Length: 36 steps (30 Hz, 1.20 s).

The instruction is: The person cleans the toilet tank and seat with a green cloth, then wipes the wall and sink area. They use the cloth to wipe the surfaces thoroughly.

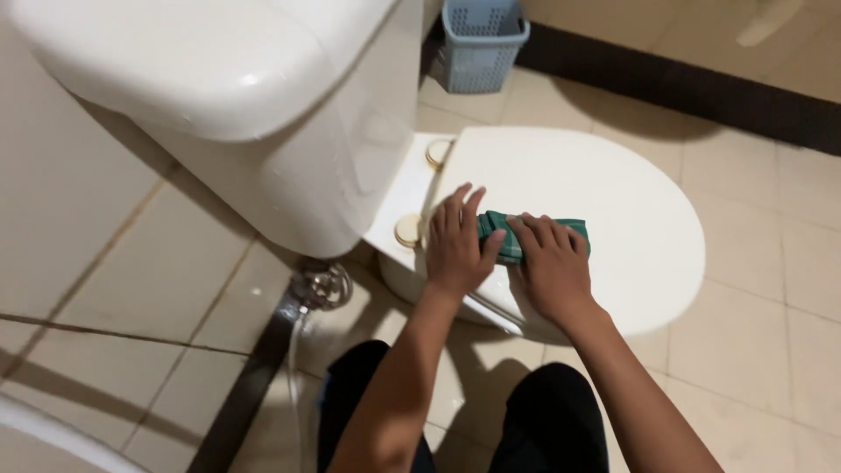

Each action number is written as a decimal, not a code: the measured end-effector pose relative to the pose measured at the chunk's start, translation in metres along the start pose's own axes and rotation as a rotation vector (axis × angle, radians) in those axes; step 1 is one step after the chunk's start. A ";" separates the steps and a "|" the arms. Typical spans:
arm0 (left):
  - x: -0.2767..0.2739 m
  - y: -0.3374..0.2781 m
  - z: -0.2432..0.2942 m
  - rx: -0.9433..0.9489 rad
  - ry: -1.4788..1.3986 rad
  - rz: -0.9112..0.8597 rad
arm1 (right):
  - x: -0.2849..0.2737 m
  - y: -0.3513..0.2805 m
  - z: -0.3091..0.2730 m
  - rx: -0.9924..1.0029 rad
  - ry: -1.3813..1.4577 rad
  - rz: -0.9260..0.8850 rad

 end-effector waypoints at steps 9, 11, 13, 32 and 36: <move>0.003 -0.001 -0.002 -0.025 -0.018 -0.057 | -0.008 -0.018 0.030 0.119 -0.069 -0.080; 0.004 -0.001 -0.003 -0.024 -0.015 -0.063 | -0.005 -0.002 0.045 0.140 -0.070 -0.083; 0.004 0.000 -0.004 -0.022 -0.014 -0.067 | 0.001 0.019 0.062 0.162 -0.074 -0.083; 0.004 -0.002 -0.008 -0.064 -0.049 -0.040 | 0.029 0.165 0.010 0.071 0.029 0.033; 0.003 -0.003 -0.010 -0.033 -0.052 0.021 | 0.034 0.139 -0.001 -0.053 0.028 0.080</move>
Point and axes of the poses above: each hand's wrist, its own y-axis towards the middle knuckle, its own x-axis out of the palm, z = x × y, the point moved 7 cm from there along y, towards the middle knuckle, and after that the axes turned 6 degrees about -z, right-handed, at the moved point
